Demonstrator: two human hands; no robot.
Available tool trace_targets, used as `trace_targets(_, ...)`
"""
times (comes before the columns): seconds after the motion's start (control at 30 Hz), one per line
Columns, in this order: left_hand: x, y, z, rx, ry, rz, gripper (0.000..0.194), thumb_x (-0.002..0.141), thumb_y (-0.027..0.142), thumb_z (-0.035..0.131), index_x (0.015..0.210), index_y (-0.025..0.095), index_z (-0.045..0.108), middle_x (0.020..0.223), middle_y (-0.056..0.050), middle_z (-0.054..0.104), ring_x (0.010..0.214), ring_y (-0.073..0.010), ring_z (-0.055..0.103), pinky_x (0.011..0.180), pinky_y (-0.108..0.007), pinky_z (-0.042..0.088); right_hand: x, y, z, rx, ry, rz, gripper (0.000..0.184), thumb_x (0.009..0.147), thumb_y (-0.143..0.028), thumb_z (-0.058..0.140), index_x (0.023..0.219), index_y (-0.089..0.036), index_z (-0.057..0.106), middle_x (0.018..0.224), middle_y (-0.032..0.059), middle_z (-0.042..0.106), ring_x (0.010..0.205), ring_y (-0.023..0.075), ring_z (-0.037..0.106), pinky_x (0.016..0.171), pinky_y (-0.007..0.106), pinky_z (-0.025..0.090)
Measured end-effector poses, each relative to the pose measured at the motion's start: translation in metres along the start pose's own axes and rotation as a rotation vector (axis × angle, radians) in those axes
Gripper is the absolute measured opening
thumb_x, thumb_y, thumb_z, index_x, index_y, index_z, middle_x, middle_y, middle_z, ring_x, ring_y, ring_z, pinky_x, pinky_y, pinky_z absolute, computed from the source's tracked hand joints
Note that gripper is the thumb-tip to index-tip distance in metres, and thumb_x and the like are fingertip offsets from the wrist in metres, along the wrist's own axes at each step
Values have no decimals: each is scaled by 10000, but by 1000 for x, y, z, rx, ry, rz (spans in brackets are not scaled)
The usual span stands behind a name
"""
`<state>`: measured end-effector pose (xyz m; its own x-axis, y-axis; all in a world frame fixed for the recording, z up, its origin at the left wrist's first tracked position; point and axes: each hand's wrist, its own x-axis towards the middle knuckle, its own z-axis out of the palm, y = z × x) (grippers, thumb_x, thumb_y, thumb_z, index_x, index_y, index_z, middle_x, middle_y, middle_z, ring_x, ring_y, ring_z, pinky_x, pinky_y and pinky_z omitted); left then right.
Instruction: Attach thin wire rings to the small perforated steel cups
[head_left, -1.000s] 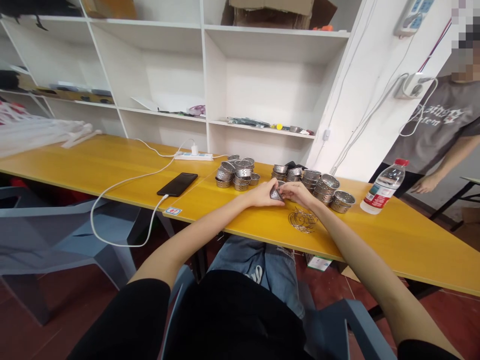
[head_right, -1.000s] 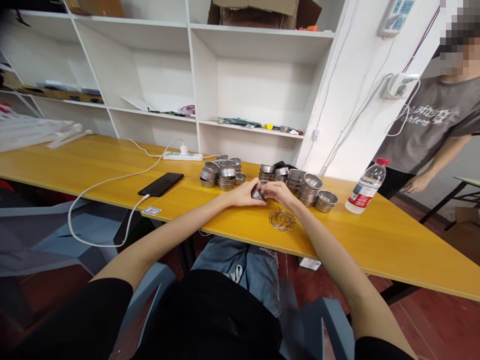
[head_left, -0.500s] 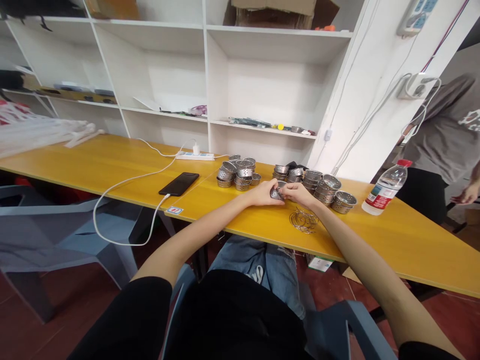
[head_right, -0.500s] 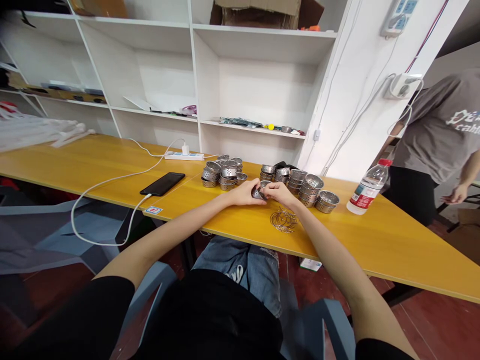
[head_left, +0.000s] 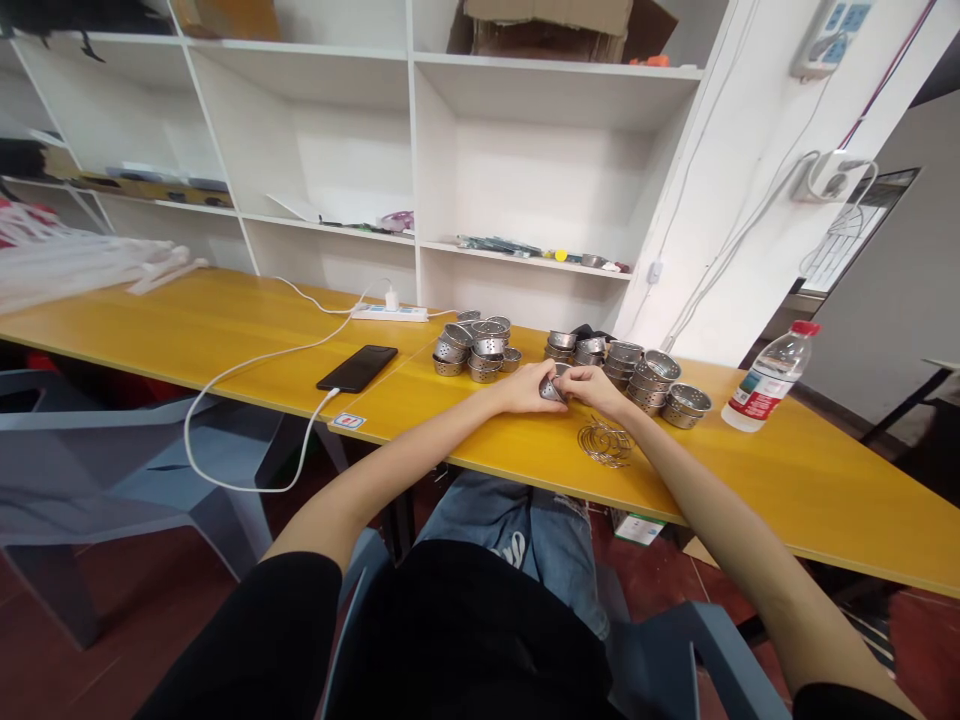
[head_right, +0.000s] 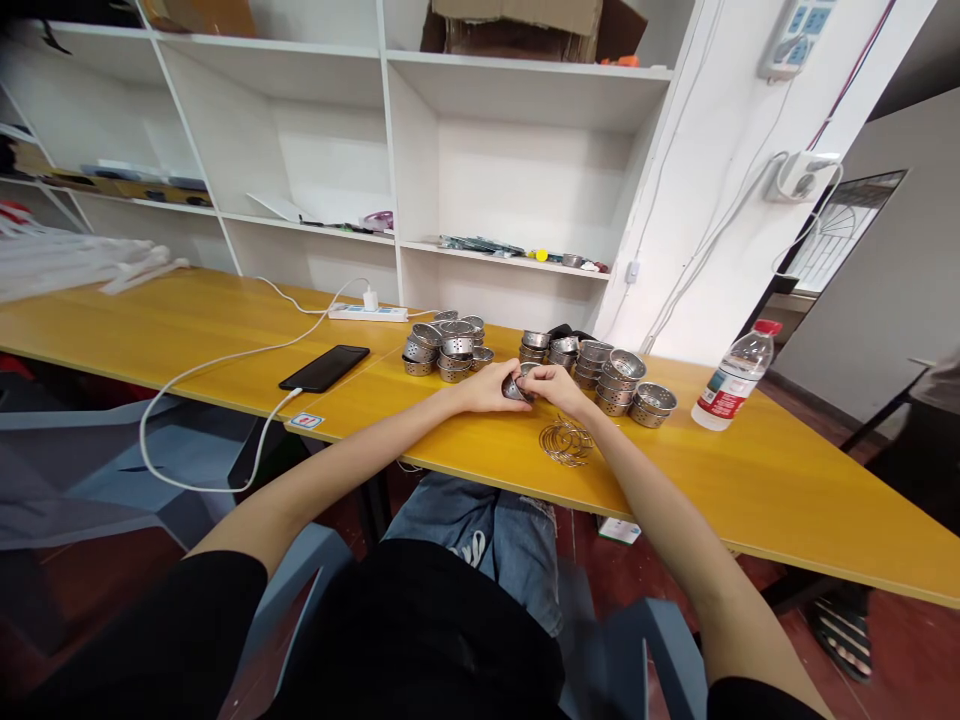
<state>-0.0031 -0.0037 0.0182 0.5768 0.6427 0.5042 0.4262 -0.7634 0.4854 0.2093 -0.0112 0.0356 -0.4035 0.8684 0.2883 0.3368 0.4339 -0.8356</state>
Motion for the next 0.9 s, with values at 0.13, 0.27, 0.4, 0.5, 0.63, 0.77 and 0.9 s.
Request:
trace_targets(0.13,0,-1,1,-3,-8,18,584,754,561,913,923,251,447,930,-3,651,871,-223,632,753,-320,415,-1,-1,0,5,17,1,475,730,-589,874,609,-188,650,595,-20,563,612,119,439,630,301,324)
trace_targets(0.27,0,-1,0,-13,-6,29,588,755,576,907,916,254,441,926,-3,641,863,-225,626,749,-323,409,-1,0,0,16,10,-1,470,737,-577,877,610,-188,648,607,-16,562,621,122,441,641,307,315)
trace_targets(0.4,1,0,0,-12,-4,42,581,757,567,905,913,254,441,918,-3,637,856,-224,625,742,-322,404,-1,2,-1,5,-1,-12,474,744,-588,873,613,-190,651,621,-10,570,633,130,449,653,313,326)
trace_targets(0.5,0,0,0,-11,2,48,576,753,556,908,907,252,444,911,0,635,855,-222,624,747,-321,411,-1,3,-2,11,-1,-14,487,743,-598,872,605,-191,642,619,-11,566,627,128,435,646,315,325)
trace_targets(0.63,0,0,0,-12,6,44,581,749,559,914,895,250,443,894,6,632,838,-209,610,745,-317,413,0,2,-1,0,-15,-26,482,742,-590,864,594,-189,641,616,-11,568,635,128,435,649,315,331)
trace_targets(0.77,1,0,0,-5,6,33,594,732,555,927,894,249,445,888,12,627,828,-200,599,742,-312,408,-2,-1,0,8,-16,-37,501,741,-600,865,582,-190,626,618,-14,569,644,127,448,661,312,349)
trace_targets(0.9,0,0,0,-35,4,23,588,738,558,920,917,246,455,904,7,638,842,-203,607,745,-312,414,-5,-5,1,12,-20,-23,527,745,-639,881,601,-188,648,610,-14,578,623,122,451,635,303,345)
